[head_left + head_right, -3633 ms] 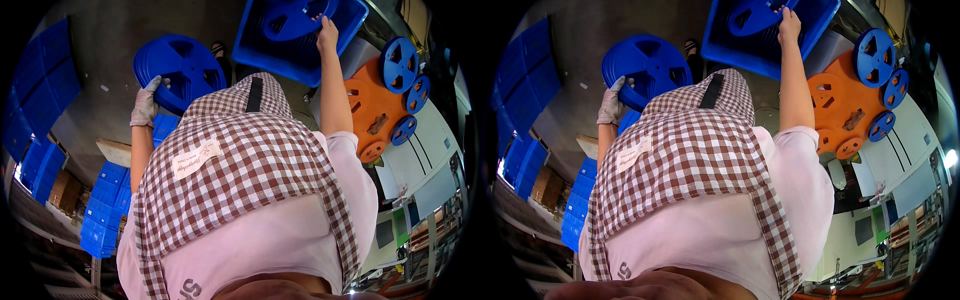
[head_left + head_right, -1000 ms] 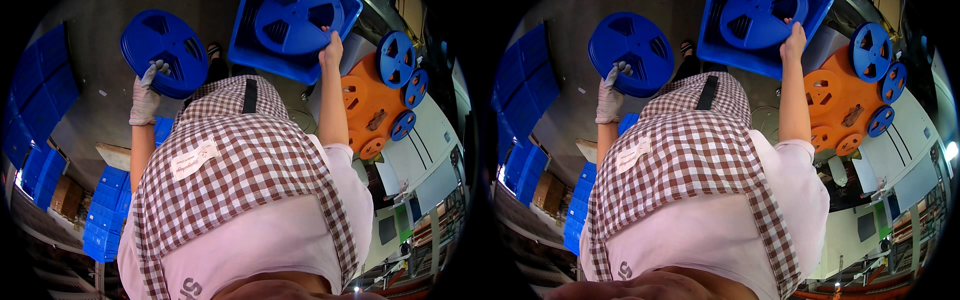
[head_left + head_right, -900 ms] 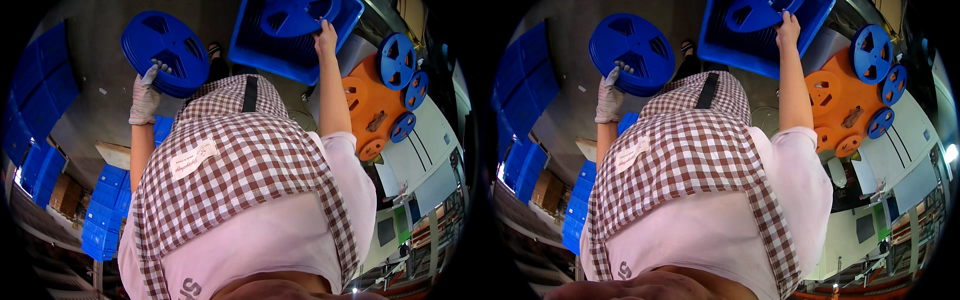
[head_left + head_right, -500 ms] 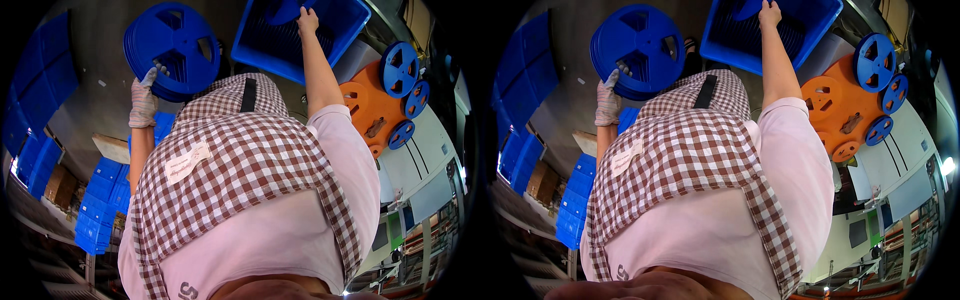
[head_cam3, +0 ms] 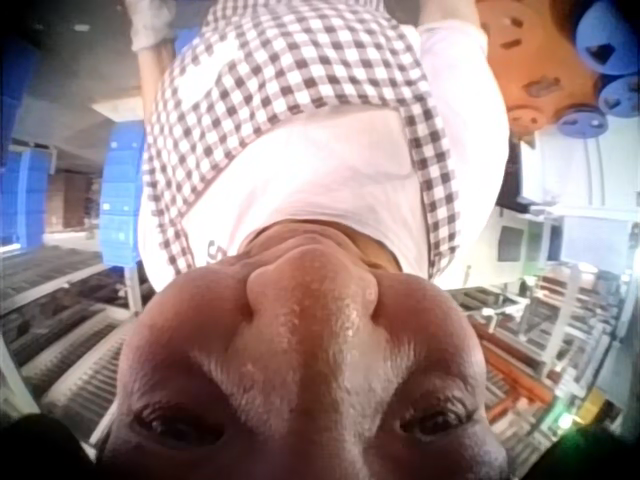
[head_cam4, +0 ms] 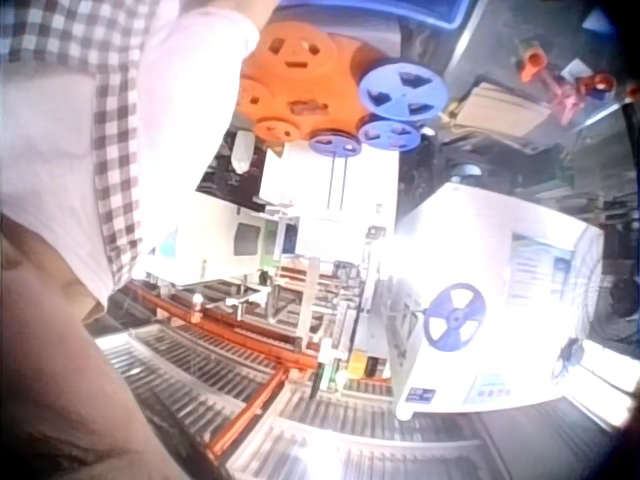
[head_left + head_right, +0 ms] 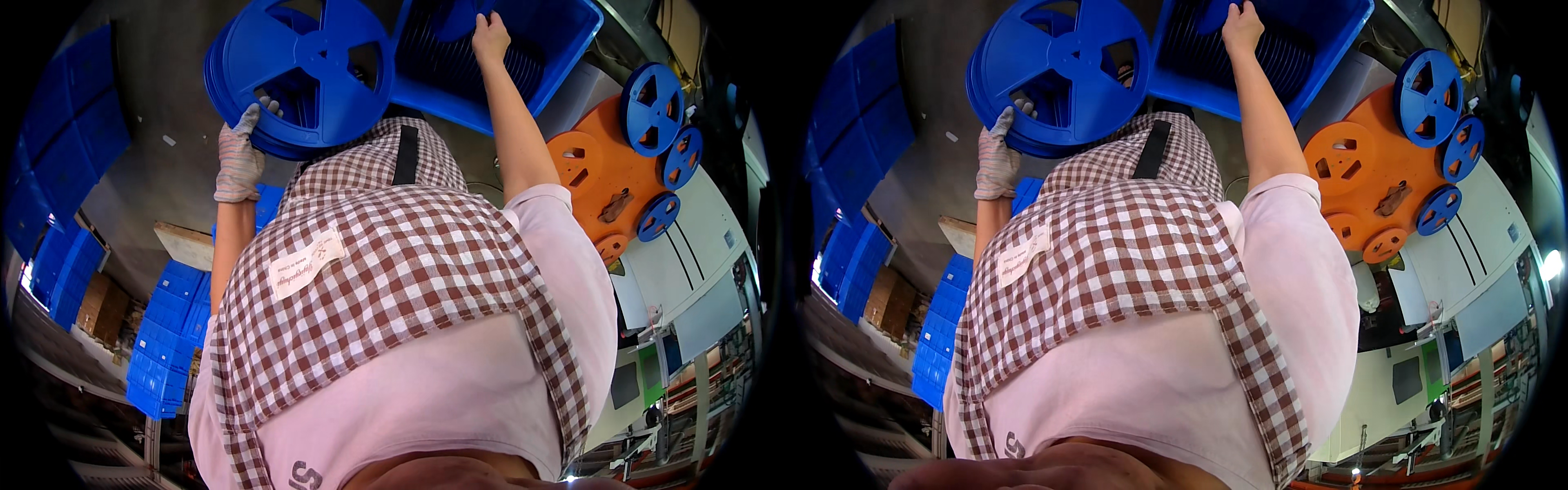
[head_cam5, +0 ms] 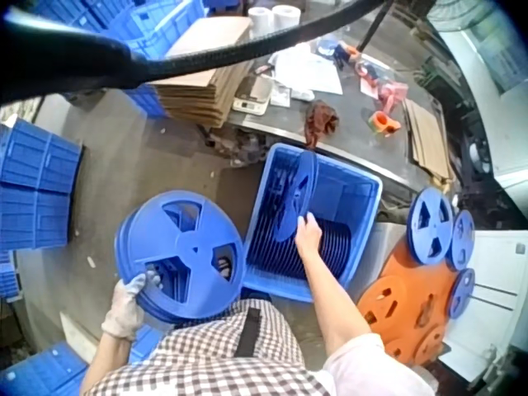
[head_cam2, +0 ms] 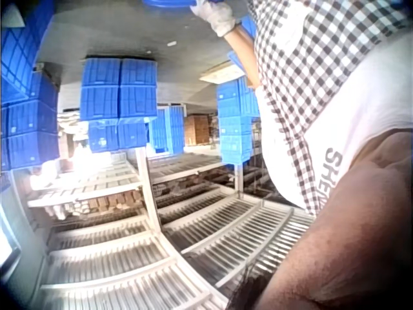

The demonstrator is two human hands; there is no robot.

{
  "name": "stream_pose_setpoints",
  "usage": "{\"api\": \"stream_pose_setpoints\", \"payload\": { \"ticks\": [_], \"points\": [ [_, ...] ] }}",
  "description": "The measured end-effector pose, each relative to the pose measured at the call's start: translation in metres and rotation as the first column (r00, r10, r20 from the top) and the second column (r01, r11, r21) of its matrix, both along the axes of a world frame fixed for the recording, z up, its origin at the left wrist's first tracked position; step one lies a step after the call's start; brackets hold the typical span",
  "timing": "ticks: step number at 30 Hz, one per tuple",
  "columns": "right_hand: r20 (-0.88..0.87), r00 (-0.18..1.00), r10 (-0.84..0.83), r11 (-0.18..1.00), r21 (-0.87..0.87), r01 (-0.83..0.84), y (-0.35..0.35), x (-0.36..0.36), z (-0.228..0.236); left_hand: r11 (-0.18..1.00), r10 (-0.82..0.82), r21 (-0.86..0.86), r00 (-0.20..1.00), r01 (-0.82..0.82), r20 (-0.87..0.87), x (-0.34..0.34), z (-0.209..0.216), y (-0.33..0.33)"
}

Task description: The person picks up blue plastic reels by hand, occasionally snaps components together, and places the reels into a blue container.

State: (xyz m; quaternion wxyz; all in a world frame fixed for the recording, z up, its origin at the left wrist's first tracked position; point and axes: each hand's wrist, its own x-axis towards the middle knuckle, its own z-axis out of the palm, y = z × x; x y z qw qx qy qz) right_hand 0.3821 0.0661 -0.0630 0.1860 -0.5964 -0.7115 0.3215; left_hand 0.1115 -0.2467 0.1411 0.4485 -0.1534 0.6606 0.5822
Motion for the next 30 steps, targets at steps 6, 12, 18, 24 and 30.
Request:
{"api": "stream_pose_setpoints", "payload": {
  "ticks": [6, 12, 18, 24, 30],
  "points": [
    [0.12, 0.993, 0.014, 0.999, -0.048, -0.008, 0.003, 0.007, -0.042, 1.0, -0.012, 0.01, 1.0, 0.012, 0.008, -0.003, 0.001, 0.002],
    [-0.265, 0.956, -0.128, 0.949, -0.314, 0.04, -0.007, 0.005, -0.039, 0.998, 0.021, 0.056, 0.999, -0.024, 0.049, -0.005, -0.009, 0.002],
    [-0.374, 0.866, 0.332, 0.902, -0.143, -0.407, -0.084, -0.05, 0.107, 0.992, 0.127, 0.002, 0.99, -0.127, 0.068, -0.005, -0.011, 0.002],
    [-0.168, 0.564, 0.809, 0.583, 0.098, -0.807, -0.179, -0.086, 0.176, 0.994, 0.09, 0.048, 0.99, -0.096, 0.111, 0.0, -0.009, 0.021],
    [-0.216, 0.626, 0.749, 0.656, 0.112, -0.746, -0.157, -0.072, 0.176, 0.971, 0.034, 0.226, 0.975, -0.084, 0.219, 0.004, 0.007, 0.042]
  ]
}}
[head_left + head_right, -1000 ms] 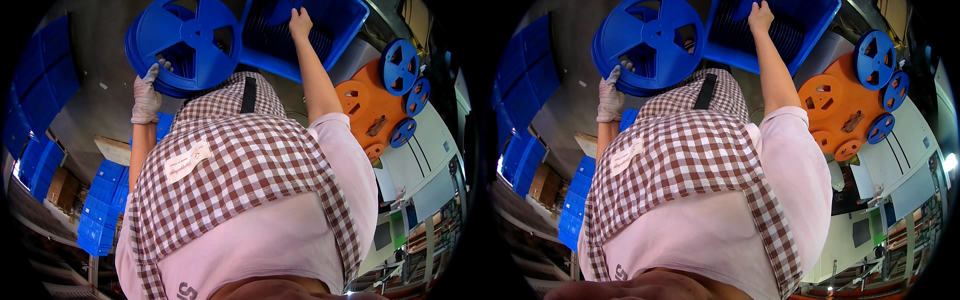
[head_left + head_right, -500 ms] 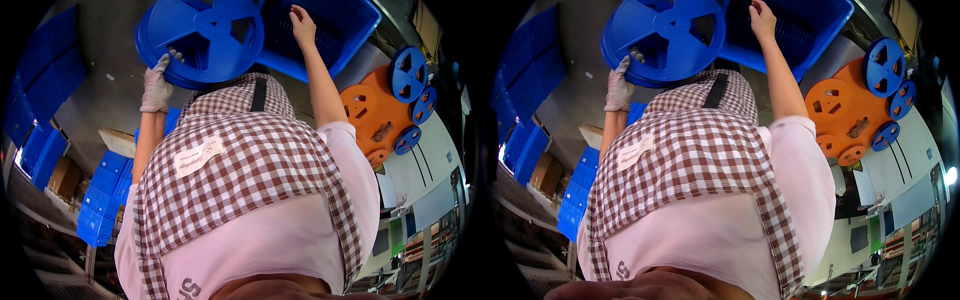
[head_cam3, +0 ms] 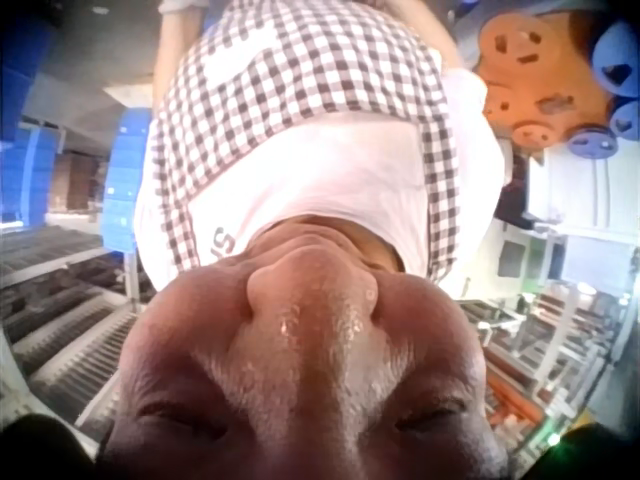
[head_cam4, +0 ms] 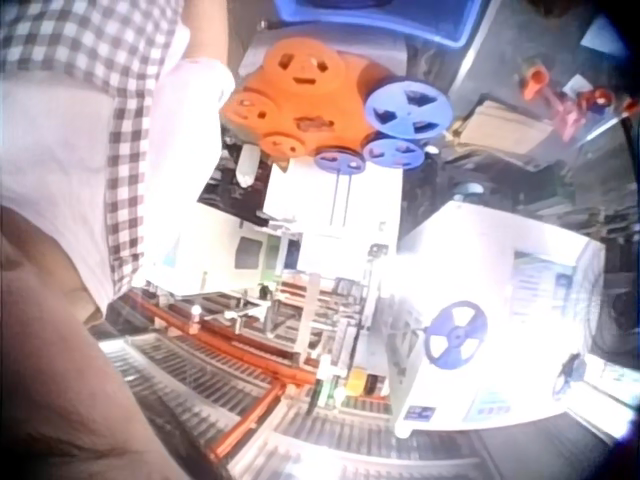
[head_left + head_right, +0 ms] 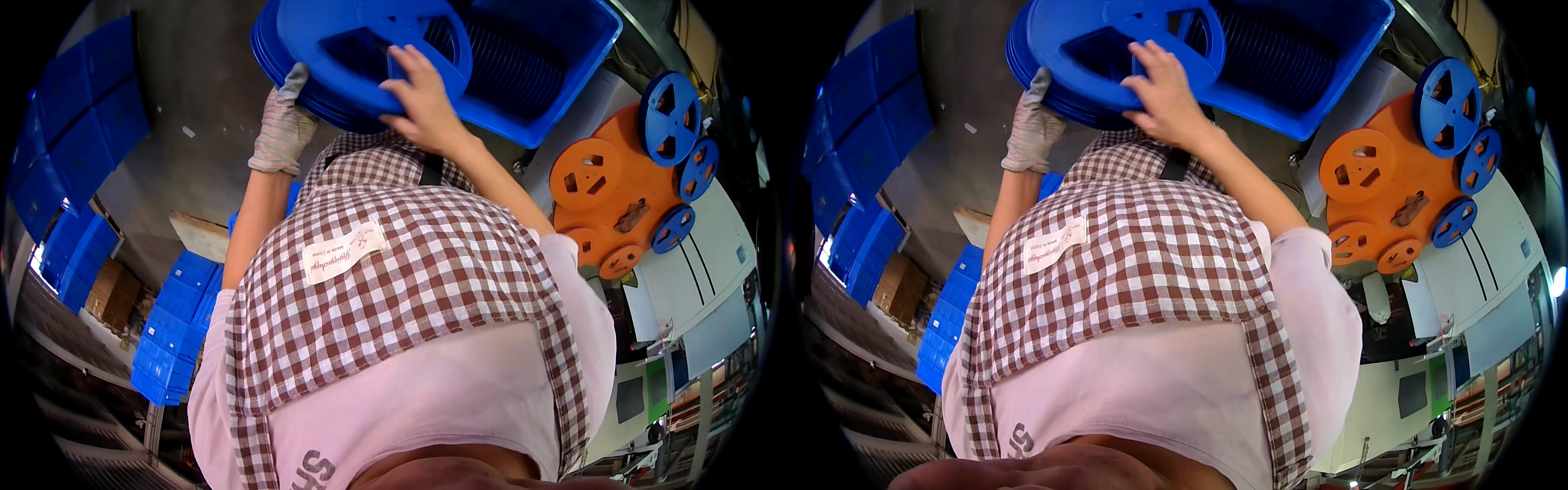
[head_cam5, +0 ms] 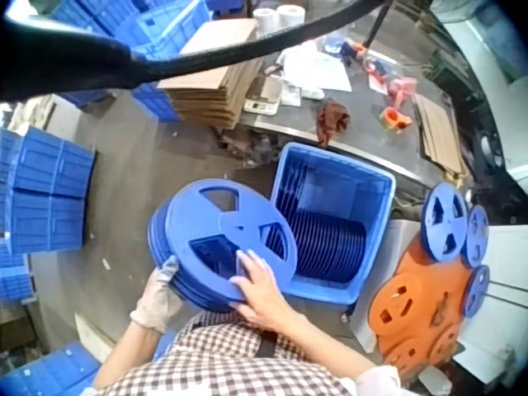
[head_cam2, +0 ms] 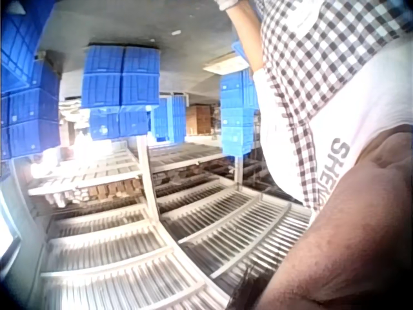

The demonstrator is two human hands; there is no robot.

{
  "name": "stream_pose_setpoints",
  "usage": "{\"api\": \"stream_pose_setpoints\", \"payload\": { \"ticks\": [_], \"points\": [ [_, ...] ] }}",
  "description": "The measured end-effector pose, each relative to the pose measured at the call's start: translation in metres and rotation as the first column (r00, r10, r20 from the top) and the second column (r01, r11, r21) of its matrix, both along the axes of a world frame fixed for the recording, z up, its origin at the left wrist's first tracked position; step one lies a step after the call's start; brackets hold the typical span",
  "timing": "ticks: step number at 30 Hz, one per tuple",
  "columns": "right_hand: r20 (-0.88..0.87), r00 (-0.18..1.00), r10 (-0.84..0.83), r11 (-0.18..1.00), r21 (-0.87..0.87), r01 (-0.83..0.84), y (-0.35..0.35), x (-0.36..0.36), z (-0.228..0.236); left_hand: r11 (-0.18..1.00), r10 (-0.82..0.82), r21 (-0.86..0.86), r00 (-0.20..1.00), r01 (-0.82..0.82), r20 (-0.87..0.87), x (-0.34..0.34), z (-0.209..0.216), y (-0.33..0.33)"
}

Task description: The person picks up blue plastic reels by hand, occasionally snaps components together, and places the reels into a blue container.

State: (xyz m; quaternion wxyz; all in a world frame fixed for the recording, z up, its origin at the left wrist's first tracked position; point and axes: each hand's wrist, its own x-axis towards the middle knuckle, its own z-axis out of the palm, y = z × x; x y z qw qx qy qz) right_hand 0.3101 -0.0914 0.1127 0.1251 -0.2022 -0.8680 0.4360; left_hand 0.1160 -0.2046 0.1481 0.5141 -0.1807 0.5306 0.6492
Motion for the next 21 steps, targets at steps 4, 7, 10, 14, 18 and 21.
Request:
{"api": "stream_pose_setpoints", "payload": {
  "ticks": [4, 7, 10, 14, 18, 21],
  "points": [
    [0.121, 0.81, -0.574, 0.651, -0.532, 0.541, 0.057, 0.06, 0.0, 1.0, -0.018, -0.012, 1.0, 0.018, -0.015, -0.006, -0.002, -0.004],
    [0.233, 0.501, -0.834, 0.072, -0.853, 0.516, 0.101, 0.112, -0.026, 0.998, -0.06, -0.028, 0.998, 0.059, -0.037, -0.01, -0.008, -0.018],
    [0.241, 0.419, -0.875, 0.025, -0.843, 0.537, 0.116, 0.152, -0.039, 0.994, -0.062, -0.087, 0.997, 0.058, -0.04, -0.009, -0.011, -0.027],
    [0.195, 0.429, -0.882, 0.103, -0.809, 0.579, 0.131, 0.167, -0.056, 0.99, -0.072, -0.129, 0.995, 0.063, -0.072, -0.015, -0.016, -0.039],
    [0.212, 0.427, -0.879, 0.12, -0.768, 0.629, 0.158, 0.166, -0.085, 0.977, -0.11, -0.194, 0.987, 0.086, -0.121, -0.013, -0.005, -0.038],
    [0.308, 0.427, -0.851, 0.135, -0.656, 0.742, 0.176, 0.149, -0.118, 0.972, -0.117, -0.22, 0.984, 0.086, -0.132, -0.018, -0.006, -0.049]
  ]
}}
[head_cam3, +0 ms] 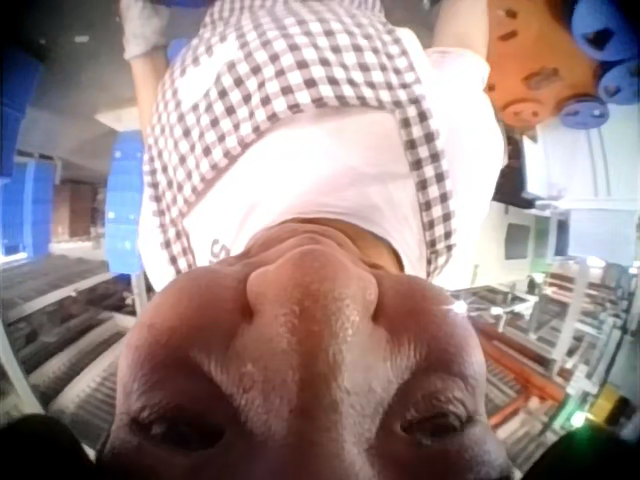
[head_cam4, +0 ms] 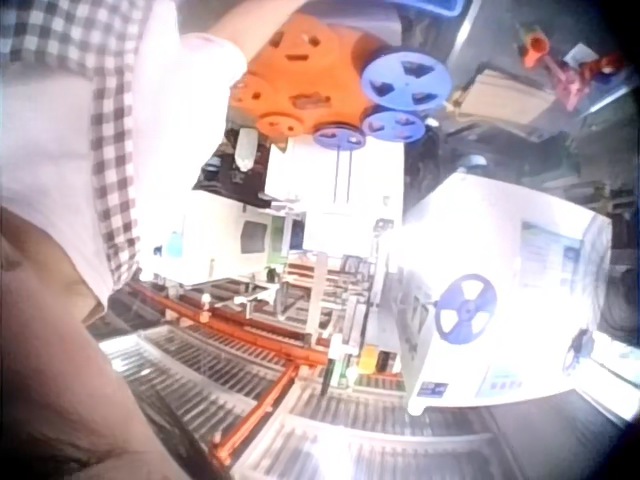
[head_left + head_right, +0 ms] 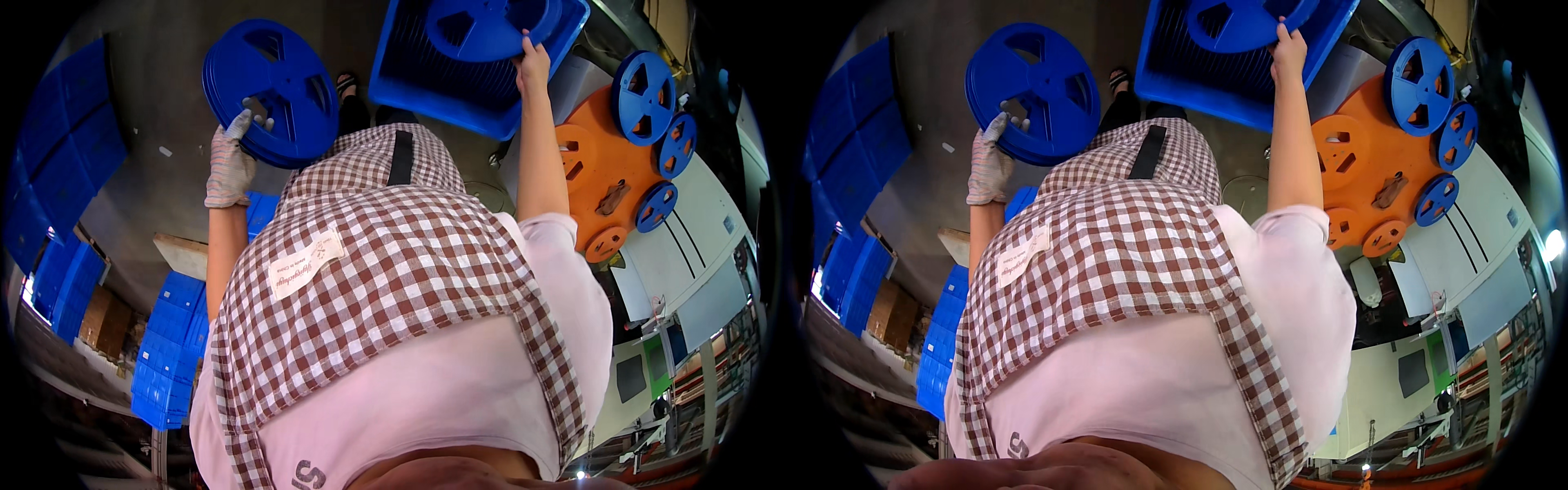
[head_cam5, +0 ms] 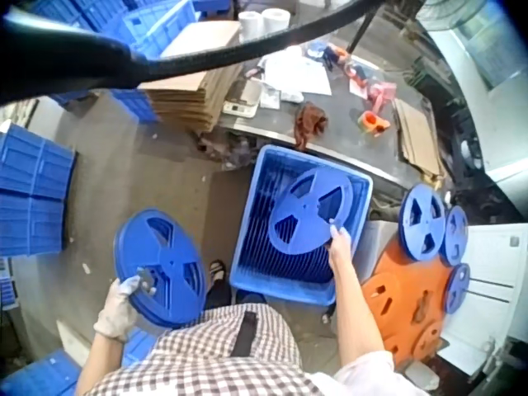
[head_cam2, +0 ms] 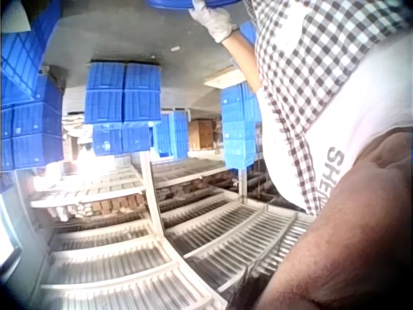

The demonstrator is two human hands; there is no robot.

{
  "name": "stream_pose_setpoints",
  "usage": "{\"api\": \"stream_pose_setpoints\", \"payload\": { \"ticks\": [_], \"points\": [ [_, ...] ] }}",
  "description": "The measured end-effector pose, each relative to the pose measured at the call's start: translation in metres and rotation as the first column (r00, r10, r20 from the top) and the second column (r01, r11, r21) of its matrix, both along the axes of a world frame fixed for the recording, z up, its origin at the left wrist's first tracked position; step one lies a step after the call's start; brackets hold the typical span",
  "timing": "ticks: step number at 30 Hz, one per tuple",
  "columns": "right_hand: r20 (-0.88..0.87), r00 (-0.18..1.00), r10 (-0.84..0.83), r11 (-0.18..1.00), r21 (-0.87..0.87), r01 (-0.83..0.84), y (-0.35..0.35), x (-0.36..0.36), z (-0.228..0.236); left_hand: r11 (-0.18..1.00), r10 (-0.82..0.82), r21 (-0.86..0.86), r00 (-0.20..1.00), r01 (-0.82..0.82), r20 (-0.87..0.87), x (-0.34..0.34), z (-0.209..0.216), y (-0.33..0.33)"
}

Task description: The person picks up blue plastic reels by hand, occasionally snaps components together, and places the reels into a blue container.

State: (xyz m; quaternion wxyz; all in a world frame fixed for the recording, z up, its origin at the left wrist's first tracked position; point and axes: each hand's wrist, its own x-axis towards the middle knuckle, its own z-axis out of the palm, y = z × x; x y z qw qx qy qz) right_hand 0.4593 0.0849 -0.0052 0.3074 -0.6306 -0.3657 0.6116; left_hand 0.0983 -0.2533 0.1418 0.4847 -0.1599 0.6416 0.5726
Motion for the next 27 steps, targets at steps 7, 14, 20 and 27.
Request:
{"api": "stream_pose_setpoints", "payload": {
  "ticks": [7, 14, 20, 27],
  "points": [
    [0.043, 0.994, 0.099, 0.98, 0.168, -0.105, 0.037, -0.017, -0.106, 0.988, 0.103, -0.102, 0.989, -0.113, -0.103, -0.005, -0.012, -0.017],
    [0.381, 0.899, 0.215, 0.925, 0.215, -0.312, 0.024, -0.046, -0.124, 0.979, 0.144, -0.127, 0.983, -0.158, -0.11, 0.005, -0.002, -0.017],
    [0.49, 0.81, 0.324, 0.845, 0.237, -0.48, -0.004, -0.083, -0.07, 0.976, 0.172, -0.131, 0.984, -0.176, -0.036, 0.007, -0.011, -0.016],
    [0.373, 0.499, 0.782, 0.31, 0.462, -0.831, -0.136, -0.141, 0.097, 0.988, 0.147, -0.055, 0.988, -0.144, 0.04, 0.013, -0.01, 0.012]
  ]
}}
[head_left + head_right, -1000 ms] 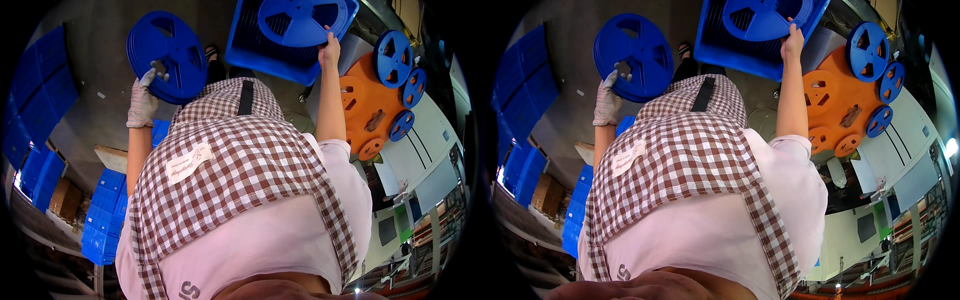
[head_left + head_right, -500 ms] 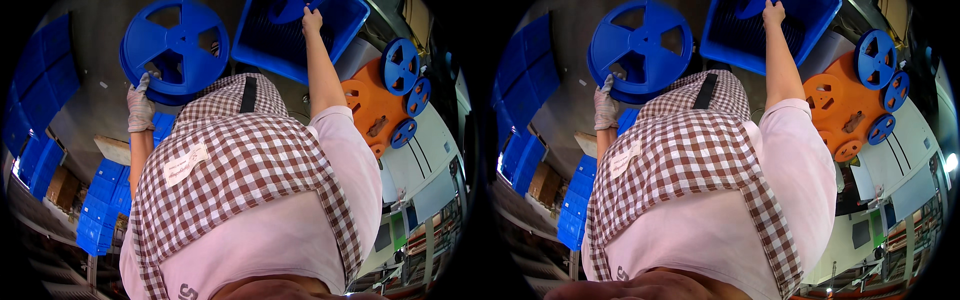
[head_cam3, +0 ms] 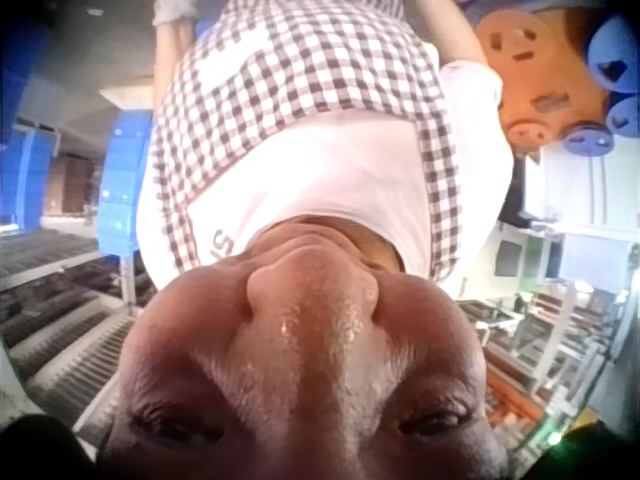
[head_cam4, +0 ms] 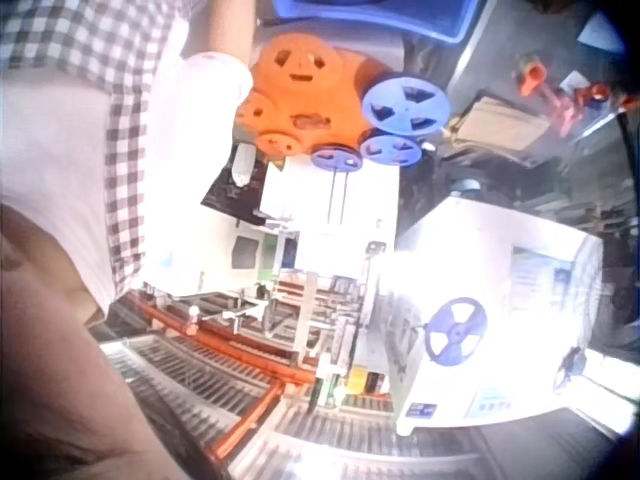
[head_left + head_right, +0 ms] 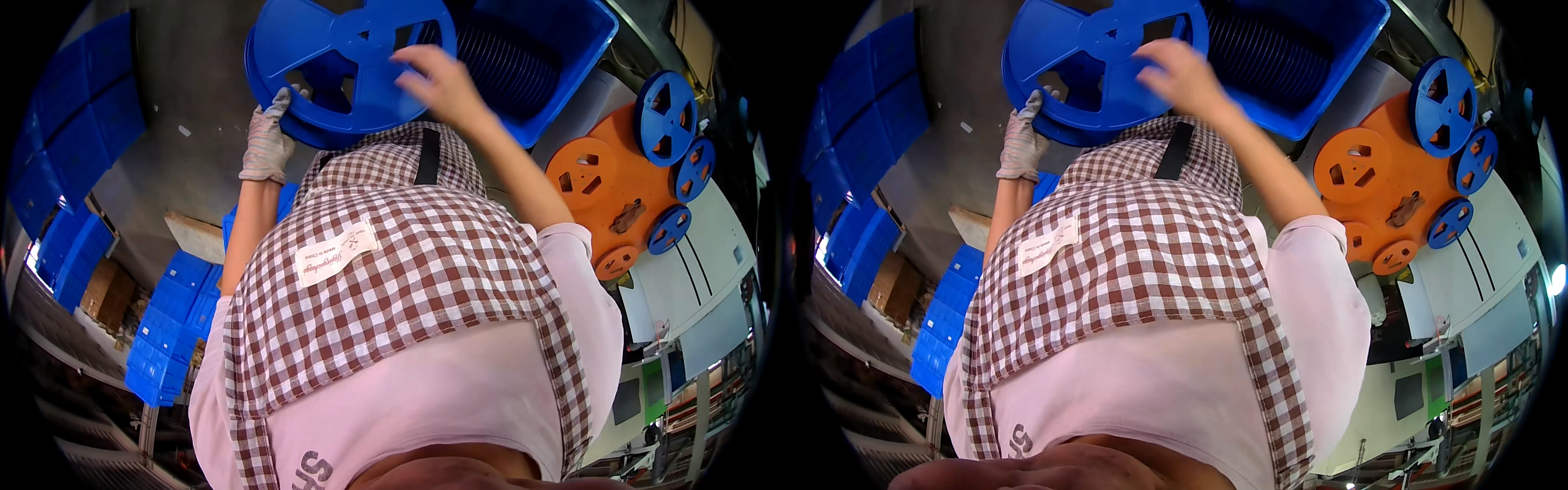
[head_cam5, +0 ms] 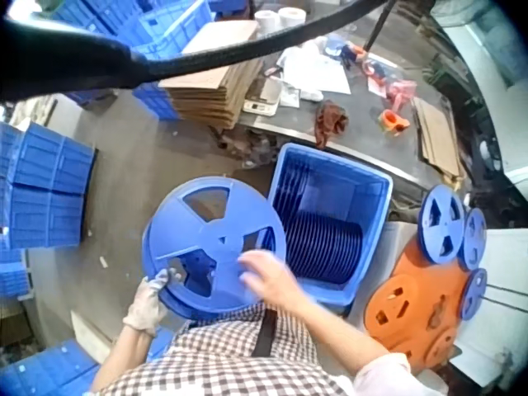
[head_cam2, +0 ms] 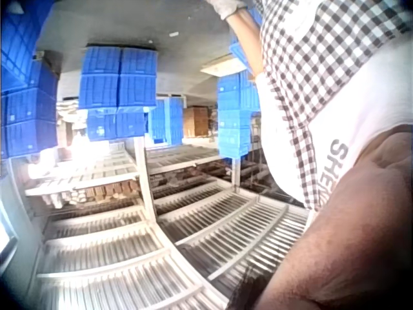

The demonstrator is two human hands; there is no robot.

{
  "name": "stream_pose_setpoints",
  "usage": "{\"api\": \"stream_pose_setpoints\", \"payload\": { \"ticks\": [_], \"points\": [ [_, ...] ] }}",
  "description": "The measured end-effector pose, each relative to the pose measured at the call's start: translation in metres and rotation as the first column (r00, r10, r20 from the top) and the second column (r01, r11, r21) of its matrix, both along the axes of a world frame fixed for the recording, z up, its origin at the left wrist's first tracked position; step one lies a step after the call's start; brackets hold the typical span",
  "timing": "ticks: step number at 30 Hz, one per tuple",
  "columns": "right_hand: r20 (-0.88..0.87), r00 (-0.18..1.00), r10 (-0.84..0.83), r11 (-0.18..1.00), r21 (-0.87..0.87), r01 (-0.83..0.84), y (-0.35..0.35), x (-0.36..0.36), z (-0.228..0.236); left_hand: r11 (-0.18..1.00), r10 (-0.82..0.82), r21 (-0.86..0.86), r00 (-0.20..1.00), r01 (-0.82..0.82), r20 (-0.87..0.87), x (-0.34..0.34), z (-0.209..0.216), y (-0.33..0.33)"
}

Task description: The person picks up blue plastic reels by hand, occasionally snaps components together, and places the reels into a blue container.

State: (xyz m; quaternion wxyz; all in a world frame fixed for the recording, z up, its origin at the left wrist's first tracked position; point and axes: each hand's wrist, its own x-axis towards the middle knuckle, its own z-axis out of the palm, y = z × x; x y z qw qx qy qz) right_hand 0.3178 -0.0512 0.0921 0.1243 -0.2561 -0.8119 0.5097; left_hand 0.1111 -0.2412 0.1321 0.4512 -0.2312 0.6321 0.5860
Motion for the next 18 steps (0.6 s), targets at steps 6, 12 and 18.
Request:
{"api": "stream_pose_setpoints", "payload": {
  "ticks": [6, 12, 18],
  "points": [
    [0.112, 0.981, 0.161, 0.945, 0.269, -0.186, -0.065, -0.021, 0.04, 0.996, -0.052, 0.073, 0.998, 0.049, 0.036, 0.004, 0.02, 0.023],
    [0.012, 0.999, -0.032, 0.967, 0.251, 0.028, -0.038, -0.004, 0.028, 0.923, -0.188, 0.349, 0.981, 0.162, 0.041, 0.002, 0.013, 0.046],
    [0.203, 0.704, -0.68, 0.627, -0.337, 0.702, 0.047, 0.08, 0.021, 0.908, -0.14, 0.404, 0.989, 0.11, 0.046, -0.001, 0.012, 0.042]
  ]
}}
